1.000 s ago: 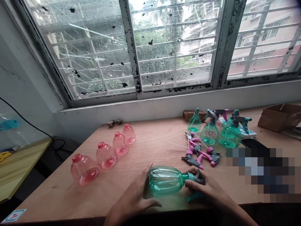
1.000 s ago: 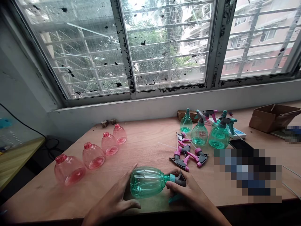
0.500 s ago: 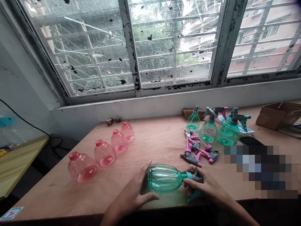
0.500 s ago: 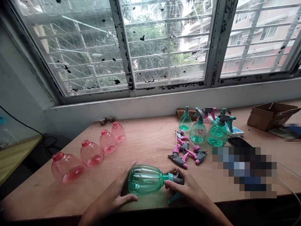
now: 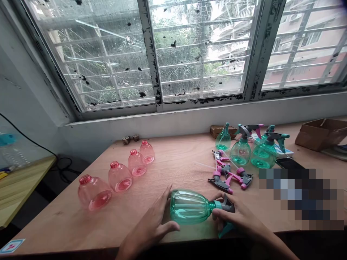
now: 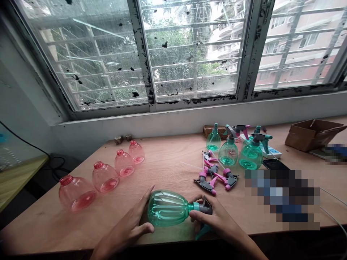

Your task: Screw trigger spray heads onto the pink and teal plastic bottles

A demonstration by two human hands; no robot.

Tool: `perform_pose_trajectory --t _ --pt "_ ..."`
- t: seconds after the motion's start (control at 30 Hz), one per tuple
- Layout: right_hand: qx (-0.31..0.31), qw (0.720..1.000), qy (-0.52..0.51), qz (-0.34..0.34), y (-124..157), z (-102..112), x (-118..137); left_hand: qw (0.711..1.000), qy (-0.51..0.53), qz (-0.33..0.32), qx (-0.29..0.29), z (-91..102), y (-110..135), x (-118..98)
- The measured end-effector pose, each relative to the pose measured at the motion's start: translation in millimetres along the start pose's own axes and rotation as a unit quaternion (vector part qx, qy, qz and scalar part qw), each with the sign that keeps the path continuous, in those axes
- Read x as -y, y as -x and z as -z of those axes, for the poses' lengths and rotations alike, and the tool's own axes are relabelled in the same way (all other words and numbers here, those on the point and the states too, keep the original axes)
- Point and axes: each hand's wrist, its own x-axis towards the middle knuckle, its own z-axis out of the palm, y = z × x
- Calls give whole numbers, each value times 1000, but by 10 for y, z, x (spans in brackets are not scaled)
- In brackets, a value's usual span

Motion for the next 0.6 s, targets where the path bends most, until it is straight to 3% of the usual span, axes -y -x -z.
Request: perform_pose_trajectory --t 0.6 --pt "15 1000 -13 -12 1 2 -11 998 -55 1 -6 -18 9 -59"
